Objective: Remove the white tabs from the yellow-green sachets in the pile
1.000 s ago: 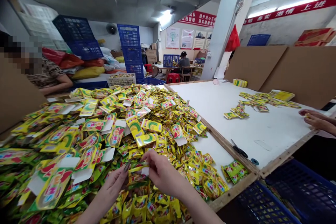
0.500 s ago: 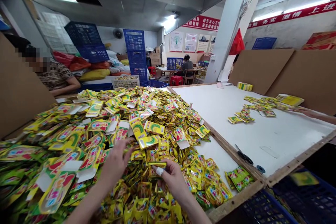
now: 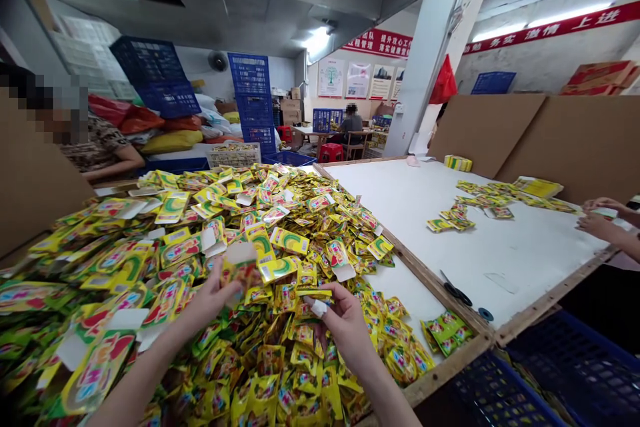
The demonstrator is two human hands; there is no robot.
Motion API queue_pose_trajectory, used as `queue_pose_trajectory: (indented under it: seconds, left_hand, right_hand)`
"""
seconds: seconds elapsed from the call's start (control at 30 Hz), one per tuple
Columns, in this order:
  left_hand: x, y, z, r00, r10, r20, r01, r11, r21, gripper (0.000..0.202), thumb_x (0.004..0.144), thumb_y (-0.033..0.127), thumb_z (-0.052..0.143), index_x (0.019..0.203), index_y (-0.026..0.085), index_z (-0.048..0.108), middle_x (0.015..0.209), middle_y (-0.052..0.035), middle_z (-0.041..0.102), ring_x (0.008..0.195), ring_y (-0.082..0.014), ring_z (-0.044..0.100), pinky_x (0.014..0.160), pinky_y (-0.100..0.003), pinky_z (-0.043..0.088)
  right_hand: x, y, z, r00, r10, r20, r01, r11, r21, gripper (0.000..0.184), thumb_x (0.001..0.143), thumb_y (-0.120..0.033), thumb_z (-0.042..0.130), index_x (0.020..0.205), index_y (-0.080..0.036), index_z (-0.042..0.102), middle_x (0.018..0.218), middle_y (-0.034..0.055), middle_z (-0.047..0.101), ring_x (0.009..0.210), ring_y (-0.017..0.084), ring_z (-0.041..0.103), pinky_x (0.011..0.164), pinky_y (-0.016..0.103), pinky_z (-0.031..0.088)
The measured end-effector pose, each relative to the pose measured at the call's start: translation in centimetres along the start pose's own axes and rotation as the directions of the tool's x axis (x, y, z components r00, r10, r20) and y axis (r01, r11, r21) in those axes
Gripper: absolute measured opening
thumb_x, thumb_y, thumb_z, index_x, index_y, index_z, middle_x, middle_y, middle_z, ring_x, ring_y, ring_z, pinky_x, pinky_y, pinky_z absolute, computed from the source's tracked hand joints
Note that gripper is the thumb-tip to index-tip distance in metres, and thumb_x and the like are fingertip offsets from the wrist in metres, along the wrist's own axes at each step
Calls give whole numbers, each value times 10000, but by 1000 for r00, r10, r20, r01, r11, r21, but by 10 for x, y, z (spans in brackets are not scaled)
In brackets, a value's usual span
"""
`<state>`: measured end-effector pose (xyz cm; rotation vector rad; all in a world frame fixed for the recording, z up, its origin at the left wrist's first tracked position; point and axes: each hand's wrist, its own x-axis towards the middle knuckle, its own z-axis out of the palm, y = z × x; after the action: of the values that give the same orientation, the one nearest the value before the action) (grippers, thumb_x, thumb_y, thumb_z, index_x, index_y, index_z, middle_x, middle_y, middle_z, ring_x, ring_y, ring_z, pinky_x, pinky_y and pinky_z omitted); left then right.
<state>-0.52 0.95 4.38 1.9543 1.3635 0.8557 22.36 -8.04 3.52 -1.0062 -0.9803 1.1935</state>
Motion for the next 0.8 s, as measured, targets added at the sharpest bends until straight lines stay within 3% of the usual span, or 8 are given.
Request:
queue_pose_trajectory:
  seconds: [0.1,0.17,0.3,0.5,0.57,0.63,0.7,0.8]
  left_hand:
    - [-34,22,28,928,-35,371,226,845,-485,383,723,412,560,996,162,461,783,-28,607,715,-161,580,681,-272,465]
    - [-51,32,44,864,-4,504,346,731,-588,353,664,406,639,861,147,502,654,3,563,605,-129,526,610,-248,441]
    - [-65,38,58,868,24,495,337,704,-625,329,595,291,709,813,152,506,656,41,495,568,-87,436,557,-206,389]
    - [-73,35,60,846,41,532,324,753,-572,302,601,200,697,869,155,566,713,38,549,641,-100,460,609,-194,391]
    - [-80,27,67,822,33,568,377,715,-588,365,586,222,716,911,162,561,747,25,580,694,-129,517,662,-223,422]
    - [-87,15,75,788,23,615,451,658,-603,464,567,274,747,974,173,550,843,-7,619,808,-182,570,756,-278,439]
    - [-95,3,83,763,32,645,484,633,-604,589,540,338,773,1049,171,528,1000,-62,621,967,-244,563,879,-351,405]
    - [-102,-7,91,760,60,647,454,664,-594,735,524,407,779,1147,153,484,1161,-122,563,1108,-301,493,975,-421,337]
  right_hand:
    - [3,-18,13,990,-135,30,135,991,7,235,716,-341,691,851,-206,555,736,-31,548,349,51,466,268,155,379]
    - [6,-24,23,974,-217,68,219,975,-34,183,731,-314,675,844,-216,569,900,-8,519,376,35,460,276,160,366]
    - [4,-30,32,930,-279,238,348,875,-336,84,750,-170,636,814,-221,619,886,-1,487,682,110,528,550,203,459]
    - [-19,-50,19,879,-1,476,384,593,-708,412,689,48,466,919,-259,618,960,13,476,896,156,507,819,294,398]
    - [-25,-48,12,856,62,513,367,626,-688,477,715,22,457,1071,-282,547,1010,24,494,939,166,509,815,291,409]
    - [-30,-36,6,884,55,464,285,724,-629,404,770,-41,459,1103,-266,502,943,26,542,863,159,544,716,254,445]
    - [-35,-20,2,919,-30,394,268,781,-564,211,795,-101,478,942,-231,556,828,21,569,743,151,560,619,231,442]
    - [-45,-3,-2,874,-199,443,415,778,-471,150,810,-131,485,790,-221,604,807,31,598,721,148,571,634,237,439]
